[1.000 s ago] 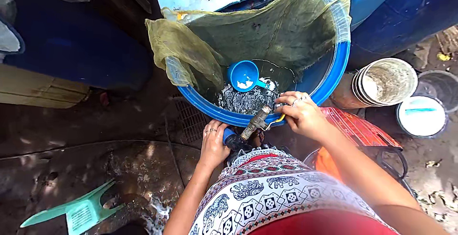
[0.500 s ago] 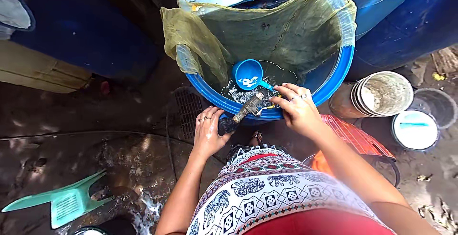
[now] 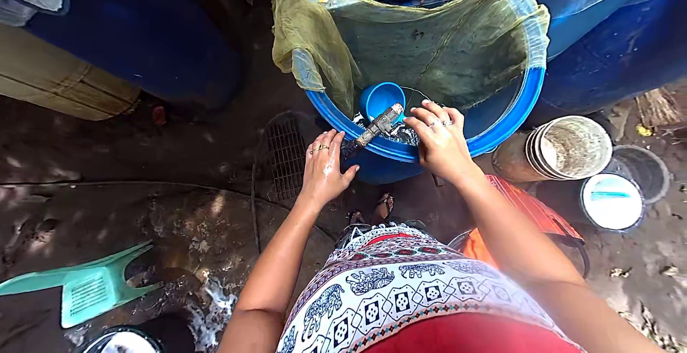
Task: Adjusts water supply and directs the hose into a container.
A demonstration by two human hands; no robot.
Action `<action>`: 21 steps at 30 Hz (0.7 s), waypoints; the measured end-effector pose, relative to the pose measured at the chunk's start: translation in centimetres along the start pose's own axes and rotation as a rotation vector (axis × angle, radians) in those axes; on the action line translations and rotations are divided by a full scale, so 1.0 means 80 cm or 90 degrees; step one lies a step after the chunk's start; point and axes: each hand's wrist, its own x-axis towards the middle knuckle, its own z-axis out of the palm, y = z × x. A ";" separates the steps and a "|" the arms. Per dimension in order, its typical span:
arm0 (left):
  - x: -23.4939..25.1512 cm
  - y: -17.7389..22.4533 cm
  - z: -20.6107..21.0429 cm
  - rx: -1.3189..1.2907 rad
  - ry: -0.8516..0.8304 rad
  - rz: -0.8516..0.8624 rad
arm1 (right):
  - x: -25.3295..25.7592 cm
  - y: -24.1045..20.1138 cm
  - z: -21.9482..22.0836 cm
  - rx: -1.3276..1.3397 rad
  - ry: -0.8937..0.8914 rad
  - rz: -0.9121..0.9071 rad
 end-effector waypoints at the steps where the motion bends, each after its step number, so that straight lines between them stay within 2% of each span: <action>1: 0.002 -0.002 -0.002 -0.002 -0.002 -0.003 | 0.004 -0.001 0.000 -0.006 -0.003 0.001; 9: 0.004 -0.009 -0.012 -0.005 -0.017 -0.054 | 0.028 -0.005 0.002 -0.026 -0.005 -0.009; 13: 0.000 -0.011 -0.014 -0.008 -0.009 -0.060 | 0.031 0.012 -0.003 -0.013 -0.029 -0.001; 21: 0.019 0.002 -0.001 0.003 0.066 -0.113 | 0.073 0.042 0.001 0.045 -0.055 -0.134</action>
